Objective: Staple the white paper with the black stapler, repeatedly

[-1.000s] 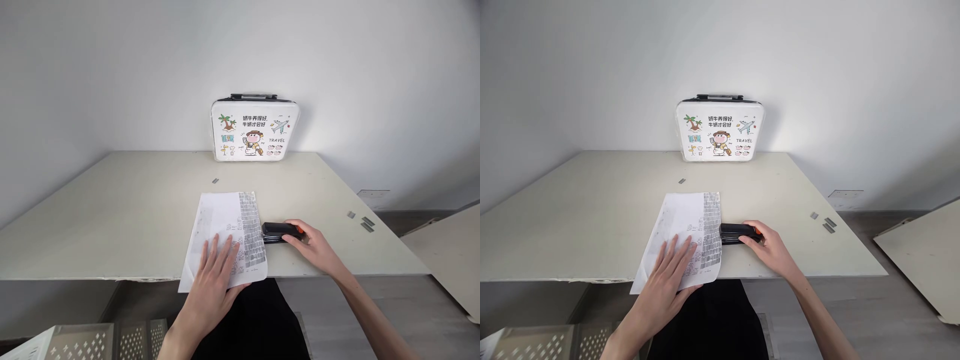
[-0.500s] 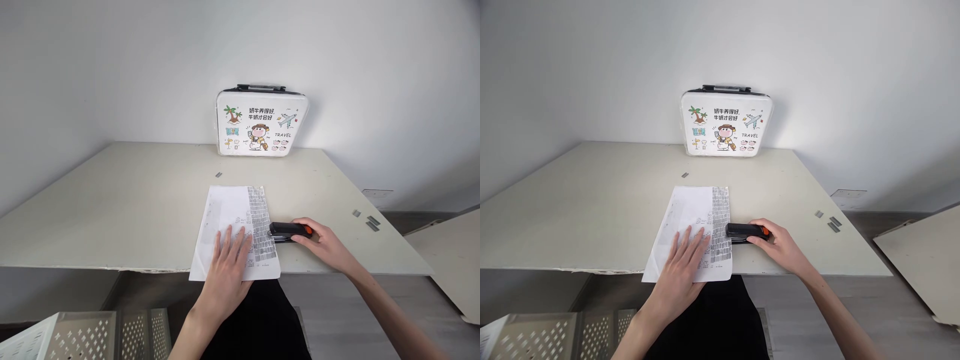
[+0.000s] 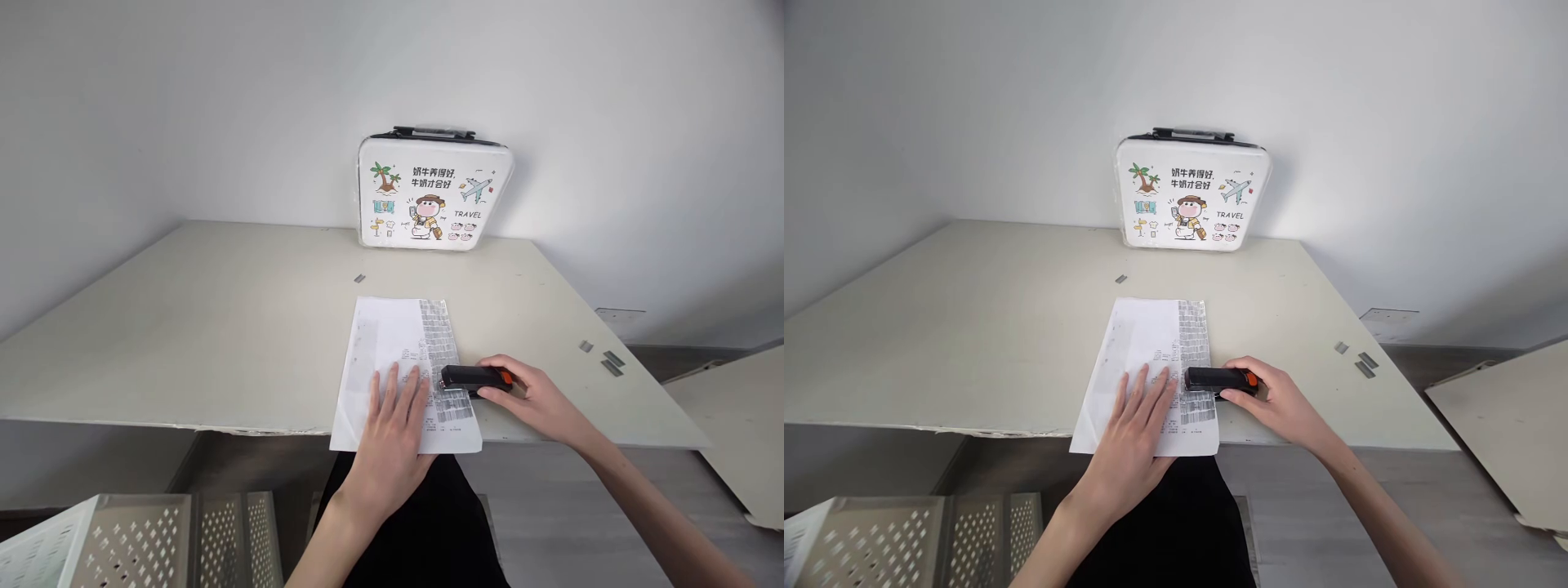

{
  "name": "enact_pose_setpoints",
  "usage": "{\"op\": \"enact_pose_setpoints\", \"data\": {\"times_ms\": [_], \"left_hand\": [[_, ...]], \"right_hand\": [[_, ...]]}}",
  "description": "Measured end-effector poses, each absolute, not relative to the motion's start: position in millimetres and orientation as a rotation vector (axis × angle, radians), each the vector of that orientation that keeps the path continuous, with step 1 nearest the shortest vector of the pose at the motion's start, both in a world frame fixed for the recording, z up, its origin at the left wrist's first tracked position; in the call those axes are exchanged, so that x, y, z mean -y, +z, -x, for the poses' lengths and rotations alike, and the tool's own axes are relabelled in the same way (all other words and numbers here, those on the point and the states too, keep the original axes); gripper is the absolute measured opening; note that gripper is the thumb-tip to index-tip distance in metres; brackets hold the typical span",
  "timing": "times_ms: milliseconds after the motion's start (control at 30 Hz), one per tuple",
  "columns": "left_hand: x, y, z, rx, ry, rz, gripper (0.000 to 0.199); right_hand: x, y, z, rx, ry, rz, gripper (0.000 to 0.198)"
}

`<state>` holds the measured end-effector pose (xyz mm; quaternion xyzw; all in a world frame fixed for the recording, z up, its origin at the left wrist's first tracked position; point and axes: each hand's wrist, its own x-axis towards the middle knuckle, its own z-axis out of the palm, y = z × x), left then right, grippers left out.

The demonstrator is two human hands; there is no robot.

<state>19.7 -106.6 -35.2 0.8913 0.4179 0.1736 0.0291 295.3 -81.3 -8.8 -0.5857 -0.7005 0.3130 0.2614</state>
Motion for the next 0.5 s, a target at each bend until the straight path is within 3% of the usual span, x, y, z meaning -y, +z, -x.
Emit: {"op": "enact_pose_setpoints", "data": {"times_ms": [500], "left_hand": [[108.9,-32.9,-28.4,-1.271,0.551,-2.732,0.087]], "right_hand": [[57.4,28.9,-248.6,1.984,0.667,1.648,0.051]]}}
